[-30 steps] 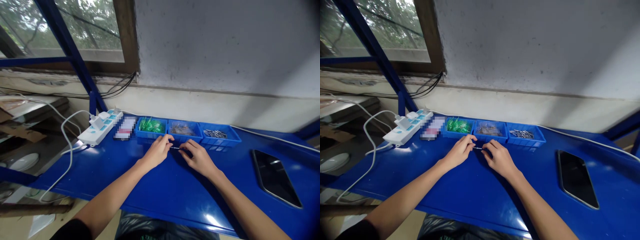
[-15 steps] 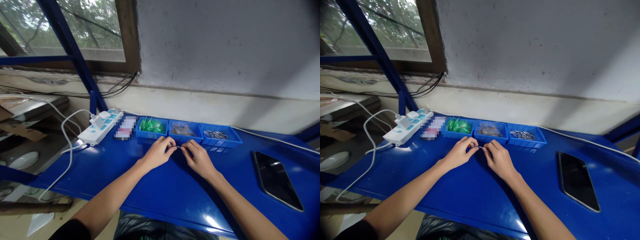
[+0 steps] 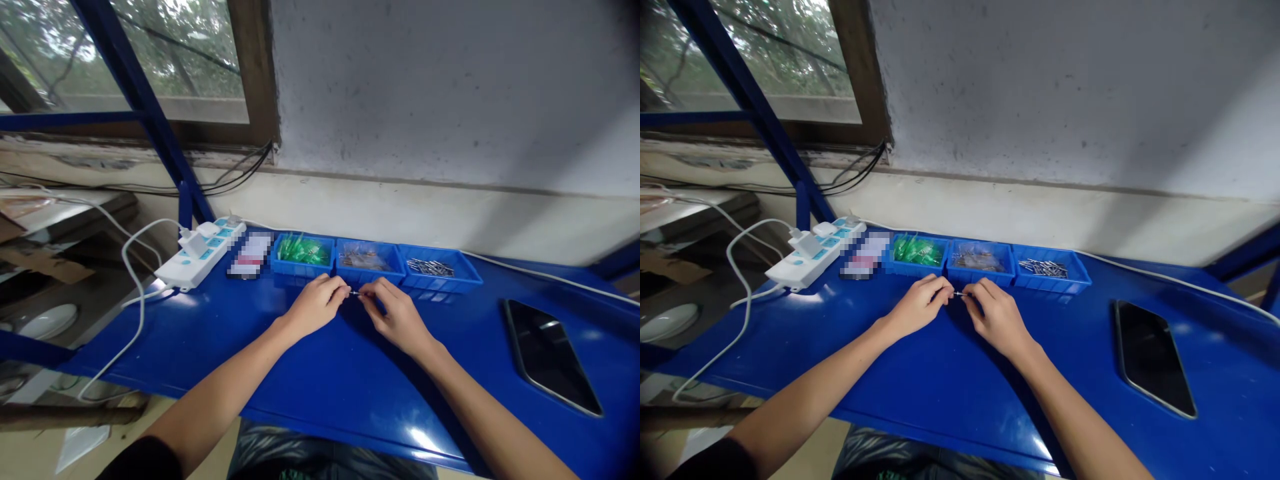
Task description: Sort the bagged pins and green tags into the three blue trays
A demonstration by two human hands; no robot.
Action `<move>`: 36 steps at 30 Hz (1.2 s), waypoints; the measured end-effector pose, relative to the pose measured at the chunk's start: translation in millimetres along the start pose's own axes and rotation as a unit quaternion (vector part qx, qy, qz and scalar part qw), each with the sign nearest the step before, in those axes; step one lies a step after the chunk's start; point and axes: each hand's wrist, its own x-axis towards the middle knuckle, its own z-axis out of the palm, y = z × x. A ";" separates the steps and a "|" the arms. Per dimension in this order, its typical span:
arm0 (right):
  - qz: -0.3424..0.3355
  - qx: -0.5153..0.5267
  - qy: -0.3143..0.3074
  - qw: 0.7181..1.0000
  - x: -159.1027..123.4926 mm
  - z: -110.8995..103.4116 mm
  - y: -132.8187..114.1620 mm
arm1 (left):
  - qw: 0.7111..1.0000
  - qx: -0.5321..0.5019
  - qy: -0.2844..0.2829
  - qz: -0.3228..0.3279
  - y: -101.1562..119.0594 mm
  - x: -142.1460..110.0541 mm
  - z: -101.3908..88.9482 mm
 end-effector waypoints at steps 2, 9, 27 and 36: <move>-0.017 -0.017 -0.001 1.000 1.3 -4.4 0.2 | 1.000 -0.002 -0.003 0.000 -0.1 -0.5 -0.1; 0.189 -0.156 0.236 0.940 -1.7 -44.1 41.2 | 1.000 0.000 -0.013 -0.014 4.2 -1.1 -2.1; 0.393 -0.230 0.076 0.887 -53.8 -60.8 65.1 | 0.998 0.059 -0.004 -0.010 14.8 49.3 42.3; 0.512 -0.059 0.283 0.809 -93.0 -82.5 113.1 | 0.997 0.047 0.050 -0.023 15.6 17.8 29.3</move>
